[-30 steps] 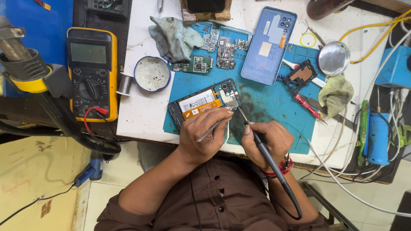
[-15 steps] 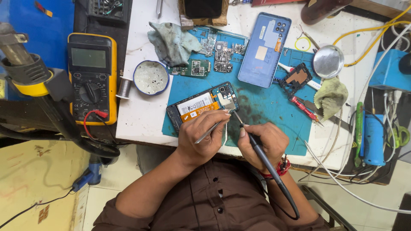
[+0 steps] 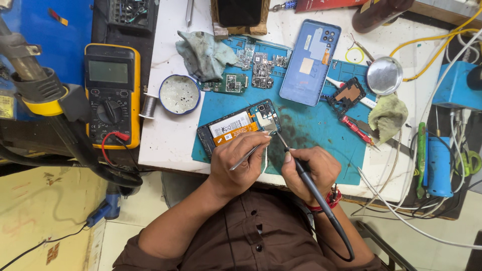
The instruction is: The person uses tweezers and a screwdriver to remove and reposition a small metal bracket on a disassembled smartphone. They then use a hot air gun to heat the bracket area, reposition it again, and finally reattach the phone's back cover.
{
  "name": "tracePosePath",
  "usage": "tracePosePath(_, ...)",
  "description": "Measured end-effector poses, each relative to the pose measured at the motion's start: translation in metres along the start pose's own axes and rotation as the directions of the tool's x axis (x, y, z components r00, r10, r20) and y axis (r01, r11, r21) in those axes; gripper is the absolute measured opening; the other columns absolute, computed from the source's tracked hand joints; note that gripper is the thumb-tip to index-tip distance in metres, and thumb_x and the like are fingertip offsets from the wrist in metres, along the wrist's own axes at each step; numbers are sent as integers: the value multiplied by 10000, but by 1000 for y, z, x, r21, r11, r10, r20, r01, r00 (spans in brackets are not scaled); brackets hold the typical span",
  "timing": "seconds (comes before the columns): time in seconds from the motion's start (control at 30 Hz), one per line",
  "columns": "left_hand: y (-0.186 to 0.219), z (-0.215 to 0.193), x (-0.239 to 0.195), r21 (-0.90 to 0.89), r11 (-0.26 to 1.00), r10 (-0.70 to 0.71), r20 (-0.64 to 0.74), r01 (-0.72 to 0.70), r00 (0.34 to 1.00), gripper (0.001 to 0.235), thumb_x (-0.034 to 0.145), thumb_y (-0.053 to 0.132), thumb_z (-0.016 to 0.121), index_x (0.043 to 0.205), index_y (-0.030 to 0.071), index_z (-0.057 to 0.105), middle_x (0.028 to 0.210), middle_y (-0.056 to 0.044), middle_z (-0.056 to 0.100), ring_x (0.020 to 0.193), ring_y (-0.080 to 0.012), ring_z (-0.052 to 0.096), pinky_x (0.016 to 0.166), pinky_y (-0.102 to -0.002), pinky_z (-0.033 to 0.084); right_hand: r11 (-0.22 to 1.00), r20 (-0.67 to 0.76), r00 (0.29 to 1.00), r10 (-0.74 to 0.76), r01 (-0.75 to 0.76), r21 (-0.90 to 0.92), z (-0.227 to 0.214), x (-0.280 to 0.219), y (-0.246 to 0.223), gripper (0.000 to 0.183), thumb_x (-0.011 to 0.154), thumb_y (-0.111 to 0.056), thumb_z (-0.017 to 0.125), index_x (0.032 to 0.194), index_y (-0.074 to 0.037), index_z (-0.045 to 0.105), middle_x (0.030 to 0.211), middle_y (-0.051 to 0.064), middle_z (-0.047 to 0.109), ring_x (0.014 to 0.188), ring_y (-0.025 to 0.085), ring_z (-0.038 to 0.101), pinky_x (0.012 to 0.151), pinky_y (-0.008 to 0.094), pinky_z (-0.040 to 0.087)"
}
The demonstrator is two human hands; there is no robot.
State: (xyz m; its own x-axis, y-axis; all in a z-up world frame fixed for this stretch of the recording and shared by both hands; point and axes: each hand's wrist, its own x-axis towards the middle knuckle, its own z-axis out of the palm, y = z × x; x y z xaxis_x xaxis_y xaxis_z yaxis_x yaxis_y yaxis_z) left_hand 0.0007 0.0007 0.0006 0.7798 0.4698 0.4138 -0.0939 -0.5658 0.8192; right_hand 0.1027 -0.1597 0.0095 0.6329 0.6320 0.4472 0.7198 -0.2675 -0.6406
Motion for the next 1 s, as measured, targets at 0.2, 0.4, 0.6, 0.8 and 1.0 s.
tracePosePath(0.2,0,0,-1,-2,1000,-3,1,3,1000,175,936,-8,727,1086,39,651,1067,-98,752,989,-270,771,832,-334,635,1000,-10,1000,-4,4,-3,1,-2,2,116,814,-30,769,873,-13,670,679,82,629,559,198,583,542,320,433)
tracePosePath(0.4,0,0,-1,-4,1000,1,-1,-1,1000,181,937,-7,732,1092,37,651,1059,-98,750,983,-265,773,826,-331,636,1000,-15,1000,4,-4,2,1,-2,1,112,815,-34,767,868,-17,669,694,86,645,557,194,590,535,313,436)
tracePosePath(0.6,0,0,-1,7,1000,11,-2,-11,1000,178,938,-15,721,1092,35,646,1047,-95,749,977,-266,772,820,-330,636,1000,-12,1000,0,0,-9,1,-3,0,114,822,-34,767,868,-17,665,695,85,643,565,198,595,542,317,440)
tracePosePath(0.8,0,1,0,6,1000,16,-3,-16,1000,172,943,-8,720,1090,35,642,1047,-97,749,973,-266,773,819,-331,637,1000,-16,1000,-3,3,0,1,-1,1,114,815,-34,765,874,-13,669,682,83,632,554,196,584,536,318,435)
tracePosePath(1.0,0,1,-2,3,1000,8,-3,-8,1000,168,943,-3,719,1089,37,645,1061,-98,752,982,-268,774,825,-332,639,1000,-16,1000,-9,10,5,1,-1,2,118,815,-32,764,877,-12,666,691,88,636,556,199,583,537,317,432)
